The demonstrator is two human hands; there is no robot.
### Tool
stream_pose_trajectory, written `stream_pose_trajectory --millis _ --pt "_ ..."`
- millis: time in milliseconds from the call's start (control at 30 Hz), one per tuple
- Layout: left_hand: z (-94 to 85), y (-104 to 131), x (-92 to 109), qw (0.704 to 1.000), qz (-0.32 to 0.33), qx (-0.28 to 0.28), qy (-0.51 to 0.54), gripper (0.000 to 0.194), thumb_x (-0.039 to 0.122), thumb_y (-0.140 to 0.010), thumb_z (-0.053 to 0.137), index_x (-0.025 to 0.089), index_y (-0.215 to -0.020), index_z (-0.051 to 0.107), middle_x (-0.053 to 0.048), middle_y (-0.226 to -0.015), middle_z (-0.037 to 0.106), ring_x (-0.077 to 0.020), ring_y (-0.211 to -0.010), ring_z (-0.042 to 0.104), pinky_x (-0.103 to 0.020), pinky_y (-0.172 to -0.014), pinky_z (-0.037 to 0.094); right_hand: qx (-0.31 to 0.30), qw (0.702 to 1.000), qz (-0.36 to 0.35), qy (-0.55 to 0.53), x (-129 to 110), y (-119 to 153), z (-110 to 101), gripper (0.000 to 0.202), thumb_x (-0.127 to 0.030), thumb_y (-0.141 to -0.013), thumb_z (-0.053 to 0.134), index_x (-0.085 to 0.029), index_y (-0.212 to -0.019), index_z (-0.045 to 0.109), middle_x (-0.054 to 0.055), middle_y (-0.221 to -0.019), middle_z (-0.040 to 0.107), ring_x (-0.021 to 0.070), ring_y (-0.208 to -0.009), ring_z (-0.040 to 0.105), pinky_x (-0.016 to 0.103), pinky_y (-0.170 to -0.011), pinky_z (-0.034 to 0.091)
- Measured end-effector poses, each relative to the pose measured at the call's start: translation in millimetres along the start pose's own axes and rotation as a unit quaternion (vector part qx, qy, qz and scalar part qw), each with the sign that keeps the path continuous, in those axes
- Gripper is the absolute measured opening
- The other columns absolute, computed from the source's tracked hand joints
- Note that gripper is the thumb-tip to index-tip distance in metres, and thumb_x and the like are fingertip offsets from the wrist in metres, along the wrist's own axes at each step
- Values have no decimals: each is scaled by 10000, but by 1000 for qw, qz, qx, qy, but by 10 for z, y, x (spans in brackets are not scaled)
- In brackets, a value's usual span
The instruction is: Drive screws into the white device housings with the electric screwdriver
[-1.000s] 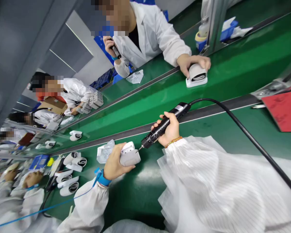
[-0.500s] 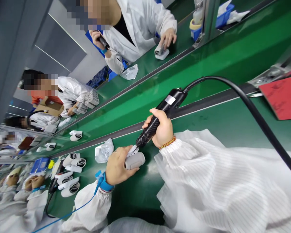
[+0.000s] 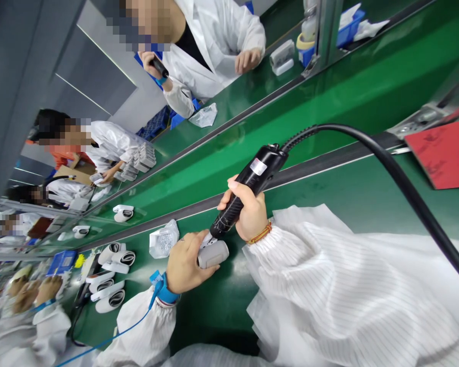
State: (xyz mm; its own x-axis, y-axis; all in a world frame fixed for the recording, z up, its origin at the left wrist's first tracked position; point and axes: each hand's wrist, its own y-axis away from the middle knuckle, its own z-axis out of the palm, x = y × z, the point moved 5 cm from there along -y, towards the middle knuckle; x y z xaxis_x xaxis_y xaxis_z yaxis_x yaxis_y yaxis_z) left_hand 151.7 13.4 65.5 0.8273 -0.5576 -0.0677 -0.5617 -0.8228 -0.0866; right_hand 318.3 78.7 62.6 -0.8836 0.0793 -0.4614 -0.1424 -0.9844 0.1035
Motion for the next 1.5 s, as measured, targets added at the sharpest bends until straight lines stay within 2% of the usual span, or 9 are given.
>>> stream_pose_trajectory --millis 267,533,667,1000,1233,1300,1400,1500 --pt "9 -21 18 1000 5 -14 1 714 423 -638 657 134 -1241 405 -123 -1049 591 -275 -899 554 -405 -731 480 -22 1000 -14 10 -3 22 10 235 -348 -666 614 -195 -813 512 -36 -505 536 123 -449 498 275 -494 439" --pt "24 -22 15 1000 -1 -11 0 693 421 -632 657 134 -1215 415 -123 -1038 593 -278 -897 556 -403 -730 471 -113 991 -58 36 -33 130 122 158 -300 -691 607 -186 -748 515 -30 -510 541 131 -453 506 295 -513 445" --pt "34 -30 11 1000 5 -5 5 679 416 -633 653 133 -1205 423 -122 -1026 596 -275 -894 561 -401 -738 469 -140 987 -70 45 -13 148 129 148 -296 -703 609 -186 -740 518 -27 -519 548 132 -459 508 298 -513 448" --pt "58 -47 4 1000 16 1 19 649 415 -638 637 139 -1188 432 -114 -1024 597 -265 -887 566 -402 -752 477 -123 990 -53 36 57 90 97 156 -299 -694 618 -183 -728 519 -33 -516 536 126 -457 506 284 -512 442" --pt "91 -63 -2 1000 15 -8 20 705 417 -604 673 133 -1198 423 -117 -1033 588 -277 -908 560 -416 -771 476 -103 993 -44 33 75 89 84 172 -305 -689 614 -187 -768 517 -34 -519 540 127 -460 511 280 -516 449" --pt "82 -89 -12 999 15 -27 27 729 428 -592 686 133 -1204 420 -117 -1033 580 -280 -912 557 -422 -775 474 -68 997 -20 25 87 58 60 224 -319 -641 643 -186 -775 524 -33 -510 538 133 -453 513 283 -508 456" --pt "32 -181 -79 993 16 -91 68 770 442 -567 712 152 -1219 423 -105 -1046 570 -273 -924 557 -418 -797 468 49 998 32 -9 102 -83 -95 273 -343 -589 651 -187 -765 511 -42 -485 510 124 -431 497 268 -470 458" --pt "-45 -351 -290 973 -7 -163 162 850 422 -479 788 195 -1226 452 -87 -1115 560 -264 -985 550 -410 -879 436 164 984 60 -32 75 -313 -335 236 -359 -644 583 -194 -693 421 -60 -451 445 93 -393 454 235 -423 444"
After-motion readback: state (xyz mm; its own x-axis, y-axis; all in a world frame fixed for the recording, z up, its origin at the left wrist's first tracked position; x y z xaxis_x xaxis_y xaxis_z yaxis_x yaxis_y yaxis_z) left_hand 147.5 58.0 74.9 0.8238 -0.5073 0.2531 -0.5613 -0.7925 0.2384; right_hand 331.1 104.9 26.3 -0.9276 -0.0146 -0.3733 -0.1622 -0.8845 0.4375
